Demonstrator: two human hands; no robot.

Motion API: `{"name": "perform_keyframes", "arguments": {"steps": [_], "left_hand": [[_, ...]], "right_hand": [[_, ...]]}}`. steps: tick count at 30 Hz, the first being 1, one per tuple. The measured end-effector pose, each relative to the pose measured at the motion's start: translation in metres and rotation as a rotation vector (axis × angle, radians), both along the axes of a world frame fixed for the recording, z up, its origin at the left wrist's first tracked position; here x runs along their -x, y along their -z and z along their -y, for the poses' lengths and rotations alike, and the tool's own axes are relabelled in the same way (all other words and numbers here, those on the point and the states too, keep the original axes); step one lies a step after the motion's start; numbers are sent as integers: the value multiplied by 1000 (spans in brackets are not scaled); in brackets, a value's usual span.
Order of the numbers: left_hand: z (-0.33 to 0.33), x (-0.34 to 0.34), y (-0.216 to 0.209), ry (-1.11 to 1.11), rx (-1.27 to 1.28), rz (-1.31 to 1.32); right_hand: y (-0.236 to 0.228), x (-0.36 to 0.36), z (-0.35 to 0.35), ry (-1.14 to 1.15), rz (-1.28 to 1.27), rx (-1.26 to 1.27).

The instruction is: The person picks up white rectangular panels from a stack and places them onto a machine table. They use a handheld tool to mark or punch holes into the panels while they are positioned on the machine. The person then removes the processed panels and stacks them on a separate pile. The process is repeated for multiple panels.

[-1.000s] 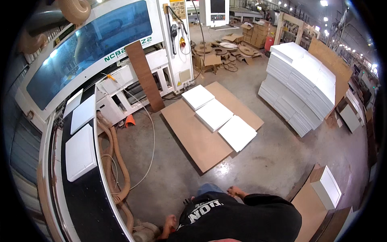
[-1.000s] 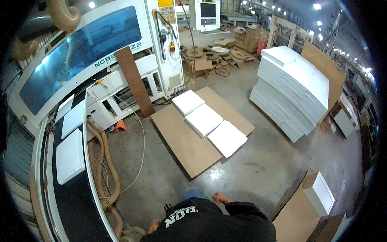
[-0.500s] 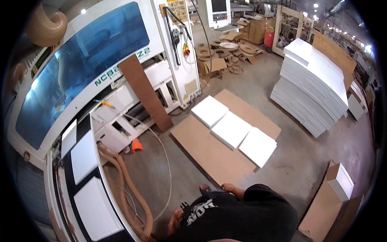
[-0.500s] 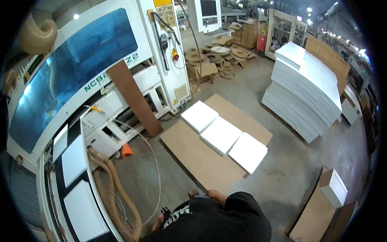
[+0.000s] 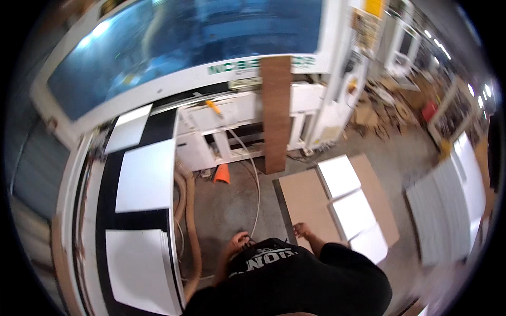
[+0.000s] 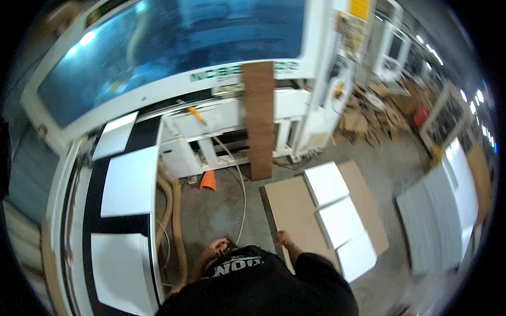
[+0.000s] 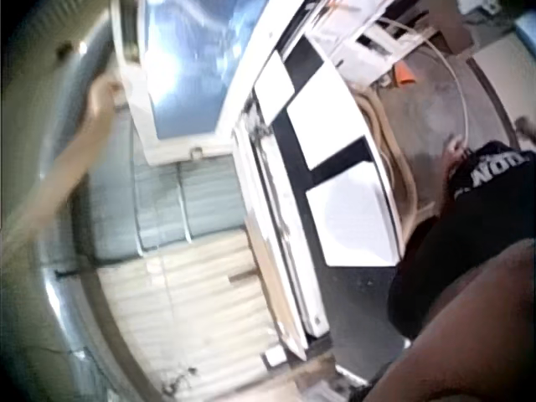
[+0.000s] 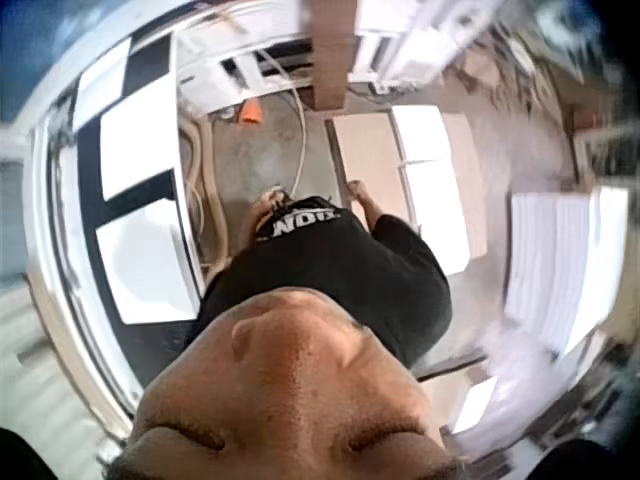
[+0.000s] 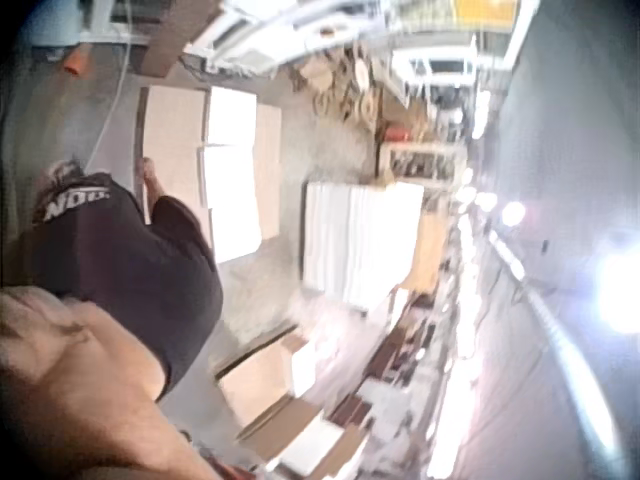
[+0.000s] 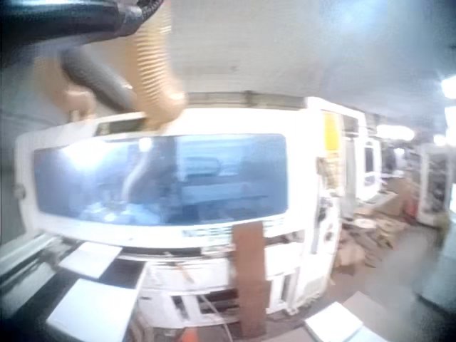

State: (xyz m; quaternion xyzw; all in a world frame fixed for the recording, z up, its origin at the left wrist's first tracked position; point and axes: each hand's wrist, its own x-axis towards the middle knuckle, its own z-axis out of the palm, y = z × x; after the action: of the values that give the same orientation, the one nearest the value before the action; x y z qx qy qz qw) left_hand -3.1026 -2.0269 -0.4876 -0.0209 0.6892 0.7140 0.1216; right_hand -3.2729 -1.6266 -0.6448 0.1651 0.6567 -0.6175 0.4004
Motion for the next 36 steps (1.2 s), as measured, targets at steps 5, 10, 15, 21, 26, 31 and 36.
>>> {"name": "perform_keyframes", "arguments": {"steps": [5, 10, 15, 21, 26, 31, 36], "left_hand": [[66, 94, -141, -177, 220, 48], [122, 140, -265, -411, 261, -150], [192, 169, -286, -669, 396, -172], [281, 173, -259, -1147, 896, -74], [345, 177, -259, -1277, 1095, 155], [362, 168, -230, -1374, 1109, 405], [355, 193, -195, -1346, 1308, 670]], "right_hand": [[-47, 27, 90, -656, -403, -480], [-79, 91, 161, -671, -675, -406], [-118, 218, 280, -264, -392, -33], [-298, 382, 467, -298, -1417, -360], [-316, 507, 542, -375, -1871, -473], [-313, 548, 572, -568, -1638, -492], [-314, 547, 598, -432, -1700, -258]]}}
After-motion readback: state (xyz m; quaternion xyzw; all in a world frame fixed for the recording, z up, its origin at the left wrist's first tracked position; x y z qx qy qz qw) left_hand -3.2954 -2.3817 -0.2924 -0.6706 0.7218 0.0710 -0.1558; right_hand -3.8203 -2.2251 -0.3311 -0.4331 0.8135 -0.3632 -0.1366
